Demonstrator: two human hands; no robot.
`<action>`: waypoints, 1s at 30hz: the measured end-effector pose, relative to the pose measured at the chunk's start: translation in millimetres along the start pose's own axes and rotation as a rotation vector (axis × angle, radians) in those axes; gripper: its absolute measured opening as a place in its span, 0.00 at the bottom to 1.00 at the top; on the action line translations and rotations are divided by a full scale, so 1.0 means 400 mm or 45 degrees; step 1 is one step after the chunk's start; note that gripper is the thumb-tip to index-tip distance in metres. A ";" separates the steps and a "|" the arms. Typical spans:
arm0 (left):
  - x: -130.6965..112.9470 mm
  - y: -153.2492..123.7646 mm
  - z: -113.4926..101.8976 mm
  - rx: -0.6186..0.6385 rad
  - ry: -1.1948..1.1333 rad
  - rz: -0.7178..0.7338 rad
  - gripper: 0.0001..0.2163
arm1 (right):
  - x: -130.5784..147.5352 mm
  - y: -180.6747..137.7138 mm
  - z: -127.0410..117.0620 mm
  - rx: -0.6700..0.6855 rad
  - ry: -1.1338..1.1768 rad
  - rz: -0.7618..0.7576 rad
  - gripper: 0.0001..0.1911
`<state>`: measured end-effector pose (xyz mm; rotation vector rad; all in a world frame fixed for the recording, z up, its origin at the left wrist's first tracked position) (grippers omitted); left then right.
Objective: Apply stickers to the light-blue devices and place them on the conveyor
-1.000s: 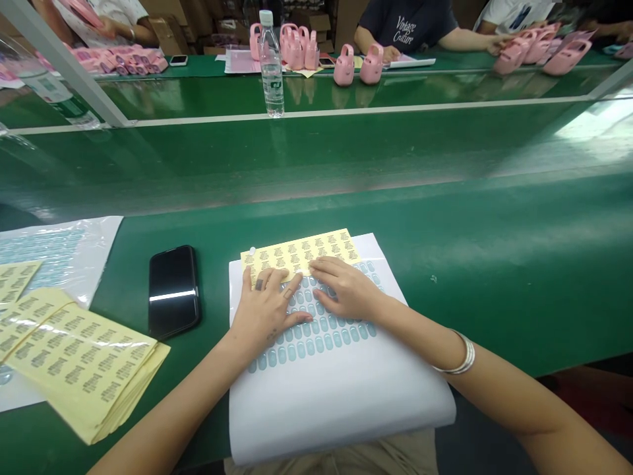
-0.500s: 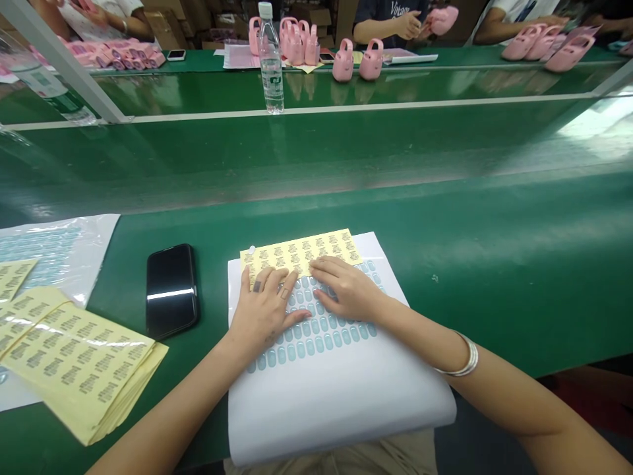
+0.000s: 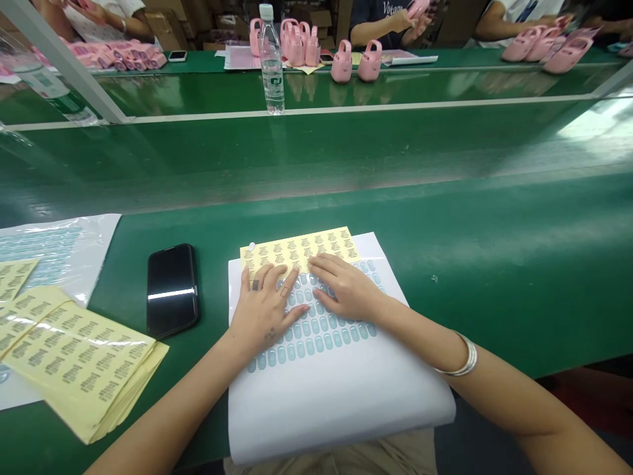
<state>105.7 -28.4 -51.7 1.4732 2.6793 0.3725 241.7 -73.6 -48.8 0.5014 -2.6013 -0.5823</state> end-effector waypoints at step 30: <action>0.000 -0.002 0.003 -0.018 -0.067 0.026 0.24 | 0.005 0.001 -0.007 -0.062 -0.032 -0.015 0.19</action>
Point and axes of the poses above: each hand's wrist, its own y-axis towards the middle knuckle, its own z-axis out of the palm, x = y × z, the point moved 5 cm from there along y, towards the middle knuckle, and after that the axes turned 5 degrees about -x, right-handed, at the moved point
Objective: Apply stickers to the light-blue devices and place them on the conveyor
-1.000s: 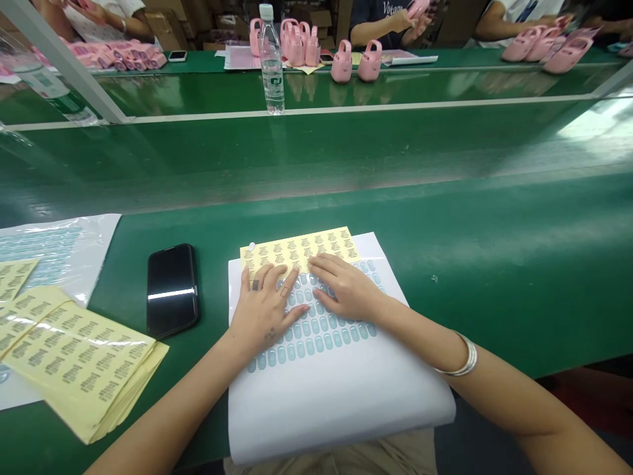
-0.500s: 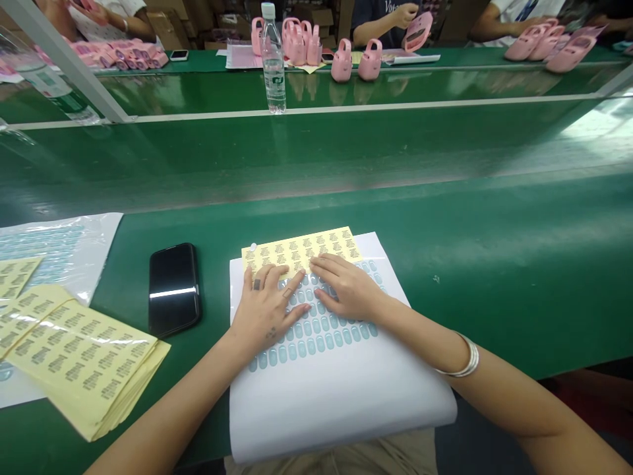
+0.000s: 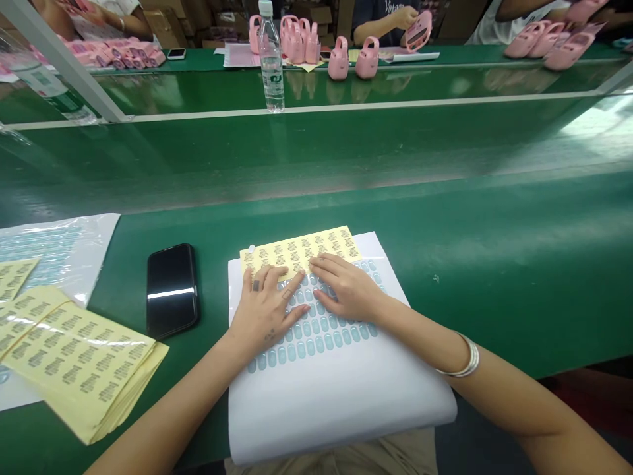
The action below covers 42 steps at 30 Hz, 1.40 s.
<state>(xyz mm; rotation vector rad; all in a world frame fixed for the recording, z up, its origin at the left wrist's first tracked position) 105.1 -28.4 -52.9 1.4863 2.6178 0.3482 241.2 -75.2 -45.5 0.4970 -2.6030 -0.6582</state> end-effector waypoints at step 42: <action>0.052 -0.006 -0.005 0.105 -0.044 -0.045 0.26 | -0.027 0.002 -0.004 0.194 -0.143 0.069 0.21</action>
Point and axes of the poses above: each hand's wrist, its own y-axis towards the middle knuckle, its own z-axis out of the palm, x = y × z, the point moved 5 cm from there along y, towards the middle knuckle, and after that the axes turned 5 degrees about -x, right-handed, at the moved point
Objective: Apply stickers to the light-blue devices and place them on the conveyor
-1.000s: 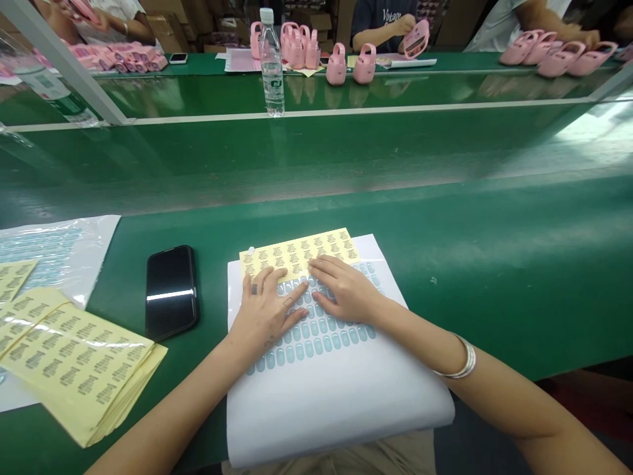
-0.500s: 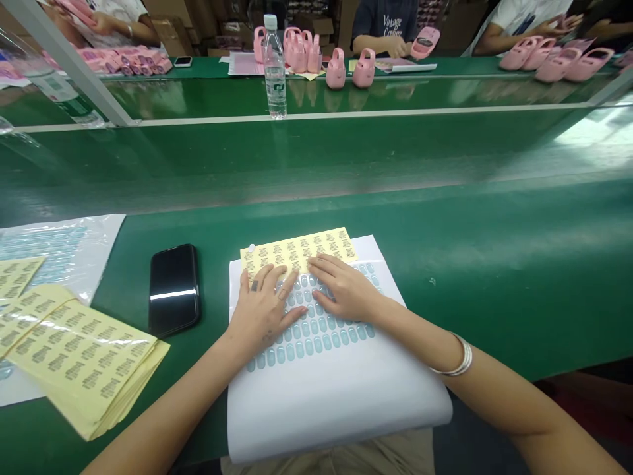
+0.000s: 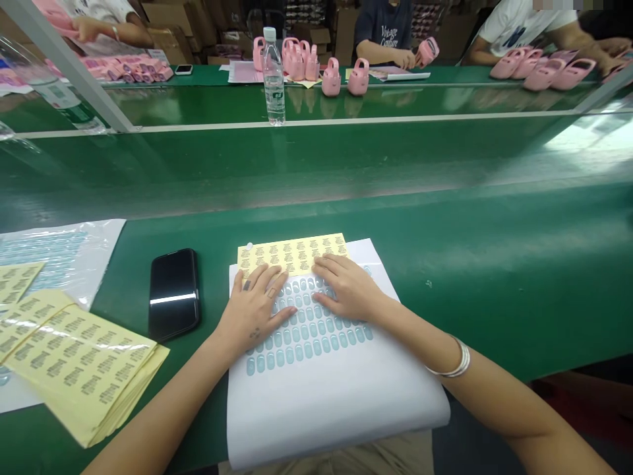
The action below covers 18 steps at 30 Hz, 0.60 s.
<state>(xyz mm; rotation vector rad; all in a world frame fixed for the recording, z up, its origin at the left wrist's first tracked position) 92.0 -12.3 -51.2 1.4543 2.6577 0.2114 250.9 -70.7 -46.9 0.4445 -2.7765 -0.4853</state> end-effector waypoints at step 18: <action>-0.148 -0.019 0.004 -0.195 0.027 0.257 0.27 | -0.088 -0.196 -0.118 0.043 -0.224 0.274 0.17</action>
Point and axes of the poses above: each hand's wrist, its own y-axis towards the middle knuckle, its own z-axis out of the palm, x = y × z, the point moved 5 cm from there along y, towards the middle knuckle, and after that the axes turned 5 degrees about -x, right-handed, at the moved point
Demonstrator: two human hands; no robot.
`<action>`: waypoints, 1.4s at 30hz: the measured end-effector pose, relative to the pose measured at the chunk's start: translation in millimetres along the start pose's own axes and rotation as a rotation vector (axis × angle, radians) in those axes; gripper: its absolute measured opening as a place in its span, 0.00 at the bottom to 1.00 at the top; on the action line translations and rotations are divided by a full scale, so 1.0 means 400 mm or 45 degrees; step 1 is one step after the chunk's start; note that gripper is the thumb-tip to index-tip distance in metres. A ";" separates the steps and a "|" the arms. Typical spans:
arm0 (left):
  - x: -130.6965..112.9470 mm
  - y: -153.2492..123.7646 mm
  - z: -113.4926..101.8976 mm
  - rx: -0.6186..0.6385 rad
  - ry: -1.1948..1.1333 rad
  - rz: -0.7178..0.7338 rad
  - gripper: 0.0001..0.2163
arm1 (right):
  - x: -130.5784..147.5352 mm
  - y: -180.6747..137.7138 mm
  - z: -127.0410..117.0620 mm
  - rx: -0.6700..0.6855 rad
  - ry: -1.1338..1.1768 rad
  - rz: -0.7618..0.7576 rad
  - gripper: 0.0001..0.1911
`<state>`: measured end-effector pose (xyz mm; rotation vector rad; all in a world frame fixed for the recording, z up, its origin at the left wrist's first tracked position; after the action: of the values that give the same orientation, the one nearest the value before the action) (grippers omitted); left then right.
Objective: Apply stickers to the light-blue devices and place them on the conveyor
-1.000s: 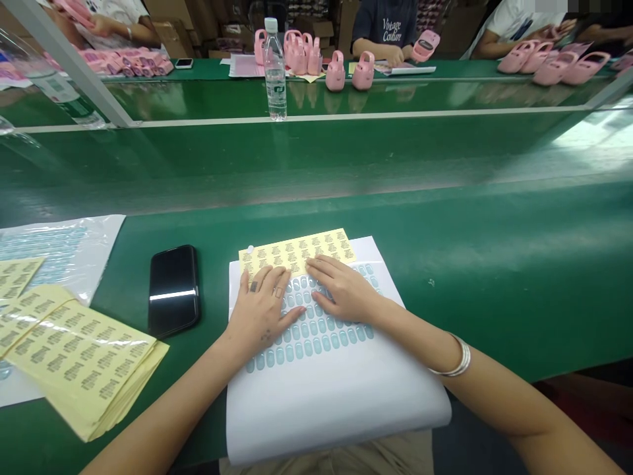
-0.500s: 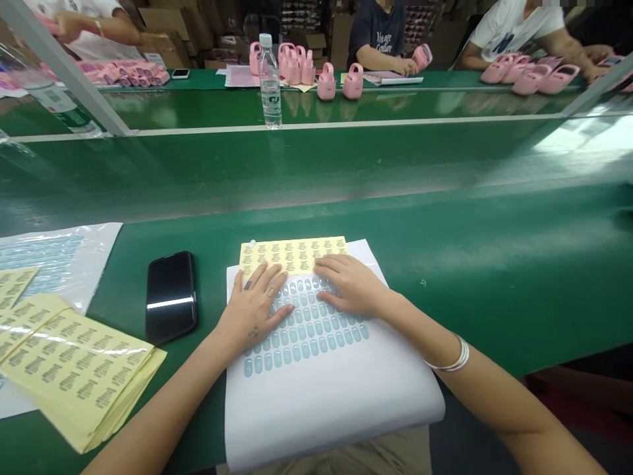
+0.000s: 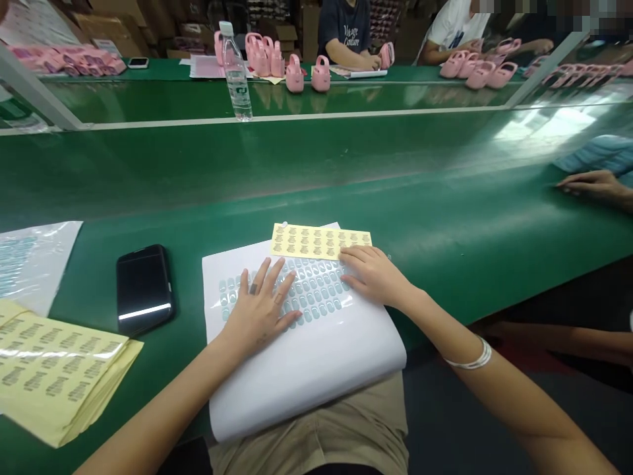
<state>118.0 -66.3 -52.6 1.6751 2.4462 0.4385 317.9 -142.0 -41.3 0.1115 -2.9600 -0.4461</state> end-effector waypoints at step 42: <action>-0.322 -0.028 -0.046 0.012 0.006 -0.105 0.26 | 0.167 -0.217 -0.019 0.026 0.008 0.011 0.33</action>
<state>150.2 -192.7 -44.5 1.5717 2.5133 0.4216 257.5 -233.5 -51.1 0.1016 -2.9583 -0.4138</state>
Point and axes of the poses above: each hand's wrist, its own y-axis towards the middle knuckle, its own z-axis out of the palm, x = y × z, the point moved 5 cm from there along y, towards the middle knuckle, and after that the axes turned 5 degrees about -x, right-handed, at the moved point
